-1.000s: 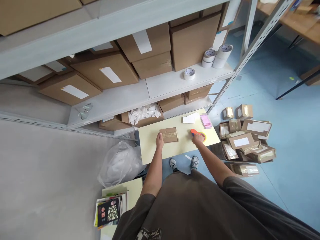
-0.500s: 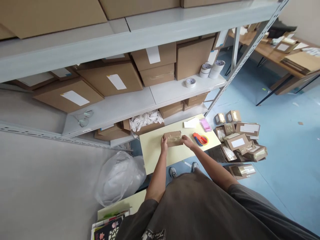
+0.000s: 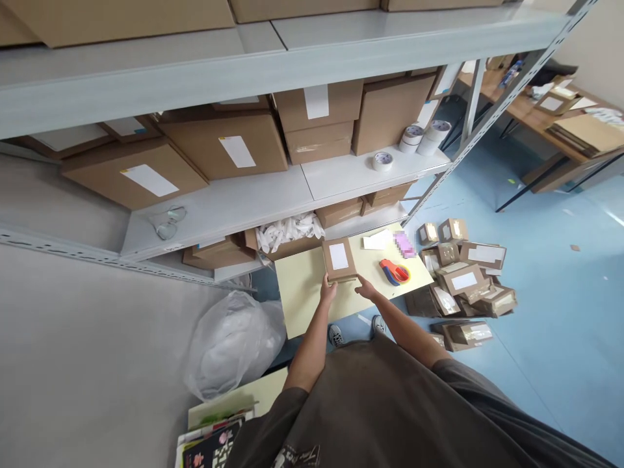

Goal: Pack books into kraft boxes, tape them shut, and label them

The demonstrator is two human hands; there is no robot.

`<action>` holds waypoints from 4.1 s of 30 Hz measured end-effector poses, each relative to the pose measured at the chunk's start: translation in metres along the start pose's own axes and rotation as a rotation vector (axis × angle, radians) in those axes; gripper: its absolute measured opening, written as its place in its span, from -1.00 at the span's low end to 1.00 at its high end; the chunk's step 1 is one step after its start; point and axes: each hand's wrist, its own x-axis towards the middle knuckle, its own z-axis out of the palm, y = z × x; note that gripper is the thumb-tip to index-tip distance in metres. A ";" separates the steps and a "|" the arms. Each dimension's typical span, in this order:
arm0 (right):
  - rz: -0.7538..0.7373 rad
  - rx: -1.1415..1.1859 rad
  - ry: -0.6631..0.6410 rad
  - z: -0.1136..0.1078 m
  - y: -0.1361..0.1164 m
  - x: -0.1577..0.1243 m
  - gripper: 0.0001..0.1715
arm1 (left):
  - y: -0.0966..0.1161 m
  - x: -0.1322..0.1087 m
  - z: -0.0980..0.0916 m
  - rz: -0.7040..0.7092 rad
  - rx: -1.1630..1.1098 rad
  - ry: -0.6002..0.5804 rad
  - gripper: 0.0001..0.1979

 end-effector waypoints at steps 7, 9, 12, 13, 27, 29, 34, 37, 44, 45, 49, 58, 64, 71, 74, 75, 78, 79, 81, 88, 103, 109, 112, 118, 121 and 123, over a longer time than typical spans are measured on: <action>-0.186 -0.031 0.164 -0.076 -0.003 0.010 0.14 | 0.065 0.031 0.005 0.155 0.048 0.249 -0.36; -0.235 -0.045 0.188 -0.105 -0.001 0.017 0.14 | 0.094 0.042 0.027 0.272 0.006 0.183 -0.44; -0.275 -0.082 0.195 -0.147 0.008 0.035 0.13 | 0.128 0.060 0.072 0.296 -0.001 0.114 -0.48; -0.274 -0.093 0.193 -0.159 0.013 0.043 0.13 | 0.136 0.067 0.089 0.265 0.016 0.094 -0.49; -0.136 -0.231 -0.127 -0.188 0.079 0.167 0.15 | 0.125 0.164 0.232 -0.140 0.367 0.166 -0.76; -0.150 -0.242 -0.149 -0.183 0.079 0.169 0.14 | 0.122 0.160 0.236 -0.151 0.388 0.211 -0.76; -0.261 -0.157 -0.007 -0.188 0.082 0.157 0.01 | 0.125 0.145 0.231 -0.120 0.394 0.164 -0.87; -0.287 -0.099 0.170 -0.200 0.085 0.142 -0.16 | 0.135 0.129 0.221 -0.103 0.391 0.172 -0.87; -0.337 -0.002 0.120 -0.239 0.052 0.115 -0.17 | 0.174 0.078 0.156 0.135 0.306 0.156 -0.77; -0.390 -0.004 0.074 -0.243 0.040 0.115 -0.18 | 0.179 0.073 0.143 0.157 0.280 0.162 -0.78; -0.564 -0.065 -0.135 -0.249 -0.015 0.120 -0.39 | 0.192 0.056 0.093 0.193 0.133 0.180 -0.84; -0.608 -0.064 -0.351 -0.252 -0.073 0.122 -0.54 | 0.181 0.034 0.043 0.168 -0.050 0.273 -0.81; -0.596 0.022 -0.356 -0.242 -0.076 0.122 -0.44 | 0.155 0.022 0.046 0.067 -0.239 0.392 -0.63; -0.473 -0.088 -0.129 -0.285 -0.043 0.133 -0.63 | 0.139 0.014 -0.023 0.034 -0.311 0.466 -0.61; -0.433 -0.128 -0.063 -0.277 -0.048 0.119 -0.42 | 0.148 0.012 -0.032 0.130 -0.199 0.364 -0.68; -0.433 -0.110 -0.031 -0.266 -0.052 0.110 -0.34 | 0.152 0.011 -0.033 0.179 -0.147 0.330 -0.70; -0.491 0.053 -0.011 -0.218 -0.070 0.077 -0.43 | 0.168 0.008 -0.041 0.302 -0.006 0.208 -0.73; -0.525 0.135 -0.031 -0.199 -0.076 0.065 -0.51 | 0.174 0.007 -0.047 0.325 0.024 0.153 -0.73; -0.568 0.271 -0.124 -0.163 -0.088 0.044 -0.58 | 0.183 0.007 -0.062 0.355 0.048 0.033 -0.70; -0.513 0.475 -0.223 -0.097 -0.127 0.001 -0.43 | 0.186 -0.003 -0.088 0.382 -0.329 -0.071 -0.20; -0.391 0.633 -0.171 -0.069 -0.125 -0.066 -0.61 | 0.155 -0.039 -0.090 0.285 -0.385 -0.013 -0.50; -0.415 0.663 -0.188 -0.079 -0.123 -0.073 -0.59 | 0.166 -0.053 -0.071 0.308 -0.349 -0.038 -0.54; -0.431 0.671 -0.204 -0.089 -0.119 -0.074 -0.54 | 0.170 -0.058 -0.061 0.315 -0.347 -0.047 -0.55; -0.490 0.640 -0.254 -0.115 -0.107 -0.073 -0.51 | 0.183 -0.064 -0.033 0.284 -0.218 0.094 -0.51; -0.535 0.613 -0.251 -0.129 -0.102 -0.071 -0.50 | 0.193 -0.072 -0.013 0.347 -0.091 0.230 -0.47; -0.560 0.598 -0.230 -0.140 -0.099 -0.069 -0.49 | 0.200 -0.079 0.002 0.396 -0.066 0.062 -0.58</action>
